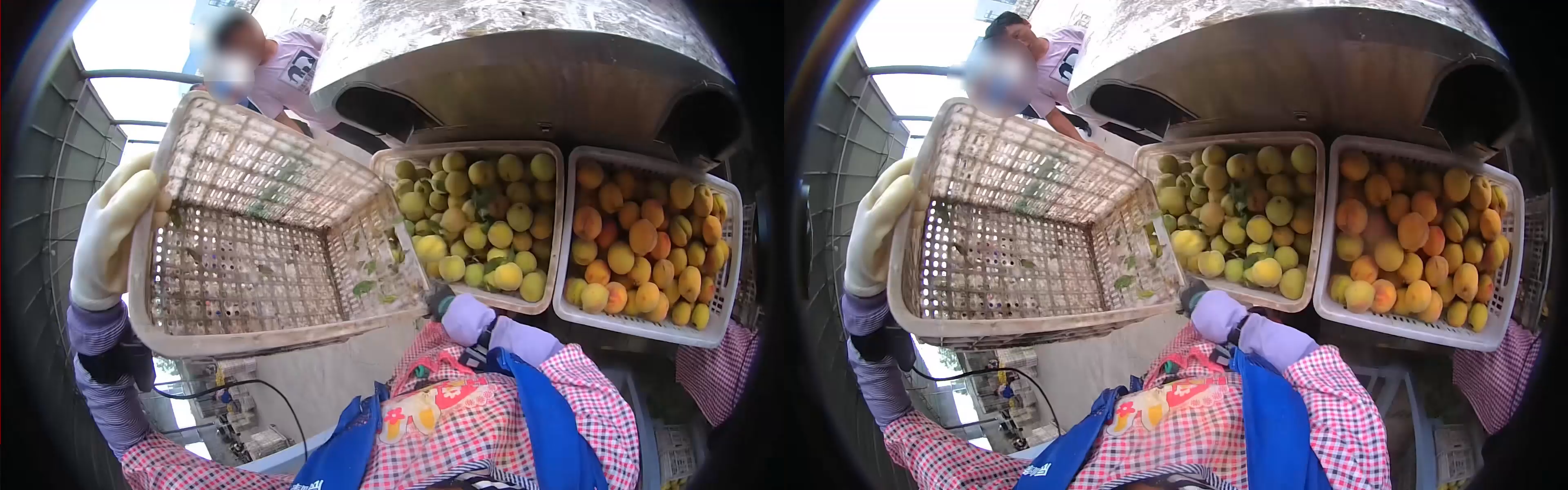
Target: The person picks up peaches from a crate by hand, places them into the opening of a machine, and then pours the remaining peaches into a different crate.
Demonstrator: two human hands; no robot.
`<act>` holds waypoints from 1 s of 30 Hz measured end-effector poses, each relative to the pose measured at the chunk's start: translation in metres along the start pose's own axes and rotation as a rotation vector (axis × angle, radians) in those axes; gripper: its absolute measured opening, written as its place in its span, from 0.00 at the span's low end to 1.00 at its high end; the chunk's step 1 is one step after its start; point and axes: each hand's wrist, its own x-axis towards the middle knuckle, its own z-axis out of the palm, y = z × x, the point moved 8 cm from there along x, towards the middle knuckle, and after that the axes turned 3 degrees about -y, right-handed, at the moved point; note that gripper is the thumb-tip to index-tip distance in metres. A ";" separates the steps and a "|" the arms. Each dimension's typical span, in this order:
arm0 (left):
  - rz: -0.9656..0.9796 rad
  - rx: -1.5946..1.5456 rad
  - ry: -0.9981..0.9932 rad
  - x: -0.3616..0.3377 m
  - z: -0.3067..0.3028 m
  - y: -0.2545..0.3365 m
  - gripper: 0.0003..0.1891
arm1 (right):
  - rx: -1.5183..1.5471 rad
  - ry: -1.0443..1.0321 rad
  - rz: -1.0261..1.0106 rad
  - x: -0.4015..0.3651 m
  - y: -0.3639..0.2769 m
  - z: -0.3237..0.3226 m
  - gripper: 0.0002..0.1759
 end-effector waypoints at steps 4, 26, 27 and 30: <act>-0.680 -0.729 0.228 -0.011 0.010 -0.045 0.18 | 0.013 -0.008 -0.013 0.001 -0.014 -0.005 0.25; -1.478 -1.046 0.531 -0.379 0.218 -0.429 0.06 | 0.153 0.564 0.261 0.116 -0.025 -0.259 0.15; -1.435 -0.945 0.510 -0.373 0.228 -0.442 0.06 | 0.257 0.498 0.246 0.131 -0.069 -0.244 0.15; -1.457 -0.964 0.425 -0.392 0.270 -0.486 0.09 | -0.371 0.544 0.189 0.187 -0.062 -0.210 0.16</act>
